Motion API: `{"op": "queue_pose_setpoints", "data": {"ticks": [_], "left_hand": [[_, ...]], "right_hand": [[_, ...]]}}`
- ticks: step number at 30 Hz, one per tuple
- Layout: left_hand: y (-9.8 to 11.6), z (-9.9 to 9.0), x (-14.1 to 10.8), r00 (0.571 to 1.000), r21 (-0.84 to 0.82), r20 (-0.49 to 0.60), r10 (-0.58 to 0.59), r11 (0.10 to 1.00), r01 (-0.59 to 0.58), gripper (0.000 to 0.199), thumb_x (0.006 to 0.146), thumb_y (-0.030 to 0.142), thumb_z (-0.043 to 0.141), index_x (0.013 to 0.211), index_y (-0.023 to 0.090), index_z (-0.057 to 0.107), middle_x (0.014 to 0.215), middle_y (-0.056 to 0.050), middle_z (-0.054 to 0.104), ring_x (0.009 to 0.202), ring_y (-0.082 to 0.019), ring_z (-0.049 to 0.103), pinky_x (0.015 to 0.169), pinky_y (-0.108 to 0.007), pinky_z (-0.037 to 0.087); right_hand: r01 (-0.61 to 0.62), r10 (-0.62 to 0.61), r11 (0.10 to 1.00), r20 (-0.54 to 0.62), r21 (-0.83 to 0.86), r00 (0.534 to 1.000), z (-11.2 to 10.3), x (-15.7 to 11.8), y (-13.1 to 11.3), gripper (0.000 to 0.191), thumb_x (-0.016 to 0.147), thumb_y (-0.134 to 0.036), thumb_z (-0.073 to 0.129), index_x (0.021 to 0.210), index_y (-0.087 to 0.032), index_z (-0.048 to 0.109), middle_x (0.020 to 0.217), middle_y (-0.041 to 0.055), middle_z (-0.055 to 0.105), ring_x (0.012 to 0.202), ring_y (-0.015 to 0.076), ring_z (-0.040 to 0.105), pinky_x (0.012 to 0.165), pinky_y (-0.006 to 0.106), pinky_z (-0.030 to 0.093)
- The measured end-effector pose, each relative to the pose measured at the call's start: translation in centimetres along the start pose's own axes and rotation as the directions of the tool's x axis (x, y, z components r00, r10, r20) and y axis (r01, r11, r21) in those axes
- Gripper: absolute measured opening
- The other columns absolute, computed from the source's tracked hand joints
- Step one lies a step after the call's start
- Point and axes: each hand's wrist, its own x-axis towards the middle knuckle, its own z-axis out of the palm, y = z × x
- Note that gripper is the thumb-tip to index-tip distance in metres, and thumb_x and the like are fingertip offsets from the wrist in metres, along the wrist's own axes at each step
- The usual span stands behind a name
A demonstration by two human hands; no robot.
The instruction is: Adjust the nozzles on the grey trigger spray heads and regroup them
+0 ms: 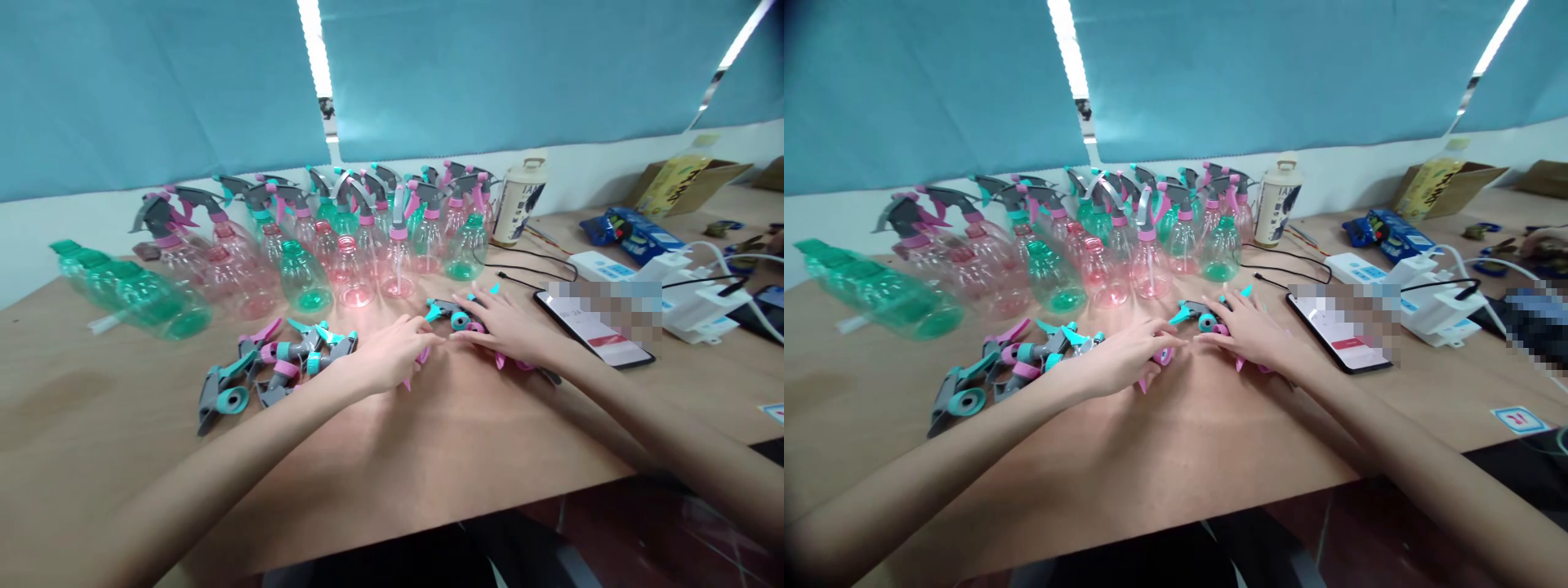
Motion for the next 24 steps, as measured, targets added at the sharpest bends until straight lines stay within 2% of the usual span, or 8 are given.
{"op": "queue_pose_setpoints", "data": {"ticks": [4,8,10,13,16,19,21,24], "left_hand": [[-1.3,0.9,0.4,0.998,-0.037,-0.052,-0.026,0.999,0.024,0.039,0.071,-0.001,0.061,0.103,0.019,0.065,0.09,-0.004,0.065,0.085,-0.02,0.061,0.066,-0.025,0.045],[-1.9,1.6,-0.9,0.979,-0.112,-0.162,-0.121,0.988,0.104,0.033,0.078,0.01,0.06,0.11,0.017,0.059,0.089,-0.003,0.065,0.076,-0.018,0.063,0.064,-0.027,0.047],[-1.8,1.9,-2.2,0.952,-0.189,-0.252,-0.176,0.973,0.13,0.031,0.079,0.012,0.06,0.109,0.019,0.059,0.091,-0.002,0.065,0.073,-0.016,0.064,0.064,-0.027,0.048],[-1.1,2.0,-4.1,0.879,-0.318,-0.396,-0.266,0.938,0.141,0.03,0.075,0.011,0.065,0.104,0.021,0.062,0.088,0.0,0.066,0.076,-0.016,0.063,0.068,-0.028,0.049],[-0.2,1.8,-6.0,0.861,-0.388,-0.409,-0.303,0.912,0.137,0.033,0.074,0.011,0.07,0.104,0.023,0.064,0.093,0.001,0.067,0.083,-0.017,0.062,0.076,-0.03,0.048],[0.3,2.0,-7.6,0.849,-0.422,-0.441,-0.291,0.902,0.09,0.032,0.076,0.013,0.07,0.106,0.025,0.064,0.102,0.001,0.067,0.094,-0.018,0.059,0.085,-0.033,0.045],[0.4,2.4,-8.6,0.817,-0.422,-0.495,-0.296,0.904,0.072,0.032,0.078,0.017,0.07,0.108,0.026,0.064,0.097,0.001,0.067,0.093,-0.018,0.056,0.084,-0.033,0.045],[0.2,3.0,-9.6,0.739,-0.428,-0.583,-0.338,0.901,0.075,0.034,0.078,0.02,0.071,0.11,0.027,0.064,0.086,0.0,0.064,0.083,-0.017,0.053,0.075,-0.03,0.046]], "right_hand": [[0.018,-0.017,1.0,0.016,-0.02,1.0,0.8,0.6,0.4,0.067,0.087,-0.064,0.036,0.14,-0.023,0.039,0.143,0.0144,0.041,0.132,0.0353,0.034,0.103,0.057,0.029],[0.024,-0.023,1.0,0.008,-0.019,1.0,1.0,0.9,0.6,0.065,0.089,-0.061,0.037,0.14,-0.02,0.039,0.14,0.0159,0.044,0.131,0.0343,0.037,0.104,0.054,0.031],[0.027,-0.027,1.0,0.006,-0.013,1.0,0.9,1.0,0.3,0.069,0.088,-0.061,0.038,0.141,-0.016,0.037,0.14,0.0188,0.042,0.131,0.035,0.036,0.103,0.051,0.034],[0.074,-0.073,0.997,-0.045,0.028,0.996,0.8,1.3,-0.9,0.067,0.089,-0.059,0.04,0.141,-0.017,0.036,0.144,0.0197,0.036,0.134,0.0348,0.033,0.103,0.051,0.034],[0.17,-0.142,0.975,-0.181,0.146,0.973,0.5,1.4,-3.1,0.058,0.091,-0.05,0.045,0.139,-0.019,0.038,0.144,0.0177,0.037,0.132,0.032,0.036,0.104,0.049,0.034],[0.282,-0.175,0.894,-0.31,0.348,0.935,-0.5,1.0,-6.4,0.036,0.091,-0.039,0.051,0.122,-0.02,0.055,0.123,0.0113,0.059,0.114,0.0242,0.055,0.096,0.04,0.043],[0.301,-0.123,0.826,-0.369,0.477,0.921,-1.5,0.4,-8.8,0.021,0.09,-0.034,0.054,0.1,-0.019,0.063,0.098,0.007,0.069,0.09,0.0193,0.064,0.082,0.033,0.05],[0.358,-0.15,0.746,-0.381,0.562,0.912,-2.9,-0.3,-11.9,0.011,0.088,-0.026,0.056,0.09,-0.018,0.064,0.079,0.0021,0.069,0.071,0.0138,0.064,0.064,0.025,0.049]]}}
